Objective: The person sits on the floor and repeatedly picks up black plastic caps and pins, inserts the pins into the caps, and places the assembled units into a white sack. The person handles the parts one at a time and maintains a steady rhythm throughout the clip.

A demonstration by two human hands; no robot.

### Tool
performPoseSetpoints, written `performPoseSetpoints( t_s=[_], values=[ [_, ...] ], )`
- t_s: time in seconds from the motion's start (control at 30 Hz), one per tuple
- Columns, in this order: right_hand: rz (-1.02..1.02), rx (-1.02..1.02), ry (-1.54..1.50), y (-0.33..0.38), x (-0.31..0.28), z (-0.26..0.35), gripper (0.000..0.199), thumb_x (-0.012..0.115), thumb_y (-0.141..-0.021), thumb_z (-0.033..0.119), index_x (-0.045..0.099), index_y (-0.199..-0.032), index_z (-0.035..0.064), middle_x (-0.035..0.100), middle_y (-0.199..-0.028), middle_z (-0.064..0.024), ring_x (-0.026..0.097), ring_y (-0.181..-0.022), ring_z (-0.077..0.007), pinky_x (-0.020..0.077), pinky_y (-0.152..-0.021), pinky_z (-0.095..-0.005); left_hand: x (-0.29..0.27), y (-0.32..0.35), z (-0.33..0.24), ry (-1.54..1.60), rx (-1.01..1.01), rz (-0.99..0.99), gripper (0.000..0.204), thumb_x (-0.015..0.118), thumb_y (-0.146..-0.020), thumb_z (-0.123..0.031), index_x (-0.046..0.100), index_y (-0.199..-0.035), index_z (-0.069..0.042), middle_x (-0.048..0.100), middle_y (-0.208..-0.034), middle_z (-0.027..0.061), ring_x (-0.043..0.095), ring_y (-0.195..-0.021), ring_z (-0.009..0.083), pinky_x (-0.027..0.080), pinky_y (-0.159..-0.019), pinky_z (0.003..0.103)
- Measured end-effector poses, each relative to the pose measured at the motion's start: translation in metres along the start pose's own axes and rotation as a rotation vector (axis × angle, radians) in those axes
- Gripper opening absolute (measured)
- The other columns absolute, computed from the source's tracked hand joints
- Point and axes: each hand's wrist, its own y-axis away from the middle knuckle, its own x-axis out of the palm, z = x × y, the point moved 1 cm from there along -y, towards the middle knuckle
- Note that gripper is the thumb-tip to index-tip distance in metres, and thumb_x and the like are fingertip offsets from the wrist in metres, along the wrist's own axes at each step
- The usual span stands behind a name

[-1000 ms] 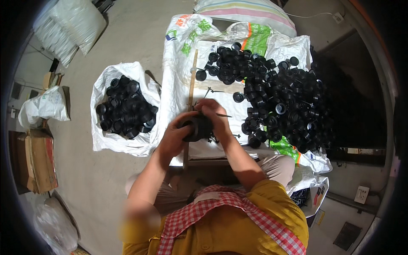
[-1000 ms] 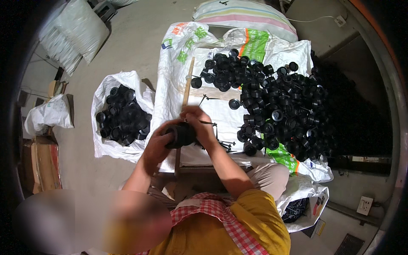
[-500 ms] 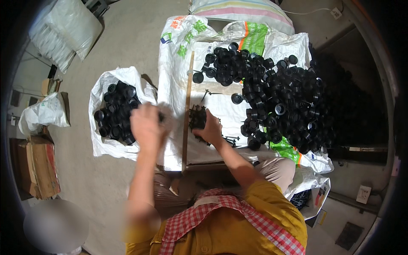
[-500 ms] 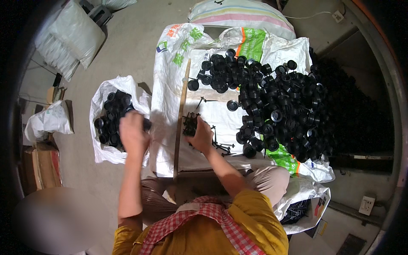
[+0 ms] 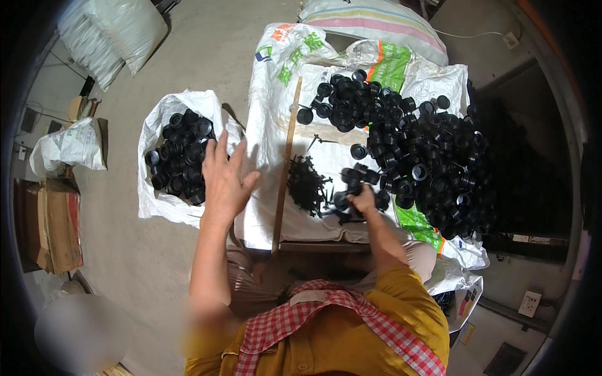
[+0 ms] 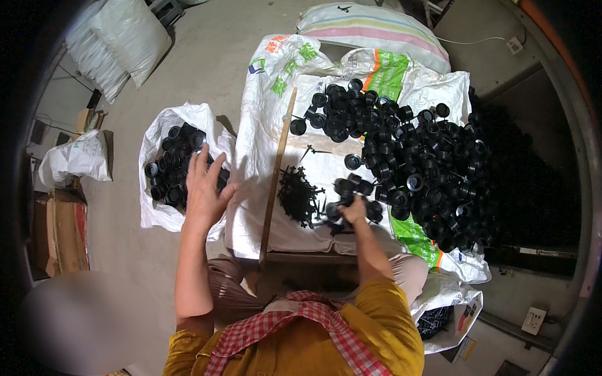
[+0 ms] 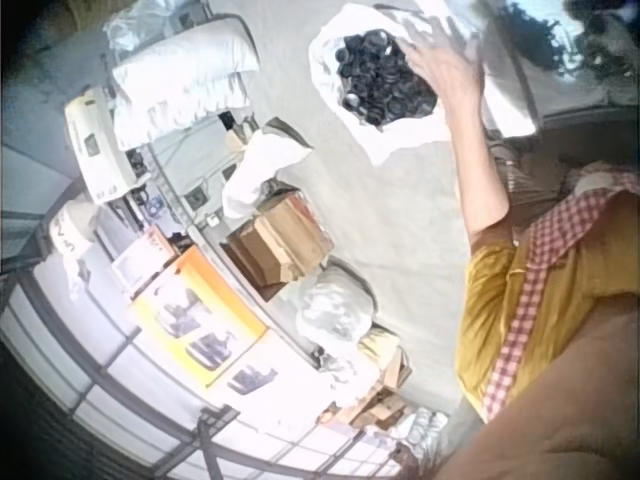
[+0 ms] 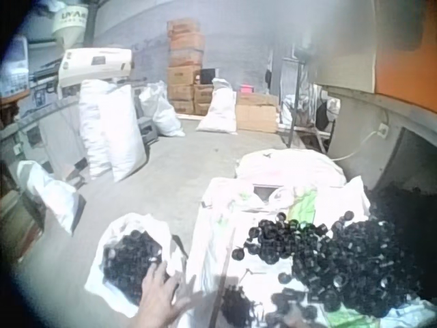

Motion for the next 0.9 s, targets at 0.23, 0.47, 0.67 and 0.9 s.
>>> performPoseSetpoints(
  t_s=[0.23,0.47,0.67,0.9],
  values=[
    [-0.089,-0.108,0.068,0.049,0.02,0.092,0.05,0.062,-0.081,0.008,0.045,-0.128,0.0077,0.066,-0.094,-0.018,0.064,-0.087,-0.0338,0.0501,-0.079,-0.0395,0.018,0.011,0.004,-0.052,0.075,0.177,0.066,0.077,-0.07,-0.018,0.051,-0.13,-0.011,0.034,-0.144,0.0219,0.033,-0.13,0.044,0.033,-0.104,0.048],
    [-0.132,-0.341,-0.524,0.119,-0.068,0.2,0.04,0.054,-0.088,-0.003,0.044,-0.127,0.0023,0.065,-0.088,-0.0083,0.06,-0.077,-0.0148,0.0497,-0.071,-0.0281,0.045,0.024,-0.03,0.463,0.121,0.204,0.067,0.071,-0.079,-0.02,0.041,-0.135,0.0,0.047,-0.131,0.0266,0.046,-0.121,0.0394,0.037,-0.102,0.044],
    [0.108,-0.841,-0.578,0.181,-0.108,0.282,0.055,0.072,-0.072,-0.003,0.052,-0.123,0.0058,0.06,-0.111,-0.0118,0.058,-0.095,-0.0211,0.0443,-0.089,-0.0326,0.039,0.023,-0.031,1.314,-0.347,0.65,0.05,0.061,-0.083,-0.005,0.045,-0.131,-0.003,0.062,-0.095,0.0093,0.061,-0.073,0.0167,0.052,-0.064,0.028],
    [0.08,-0.946,-0.173,0.182,-0.09,0.282,0.022,0.066,-0.067,0.0,0.056,-0.086,0.0046,0.057,-0.07,-0.0098,0.056,-0.072,-0.0324,0.0428,-0.073,-0.0377,0.057,0.041,-0.014,0.936,0.14,0.373,0.035,0.061,-0.073,0.004,0.061,-0.107,-0.003,0.065,-0.102,0.01,0.063,-0.095,0.0233,0.051,-0.079,0.033]
  ],
)
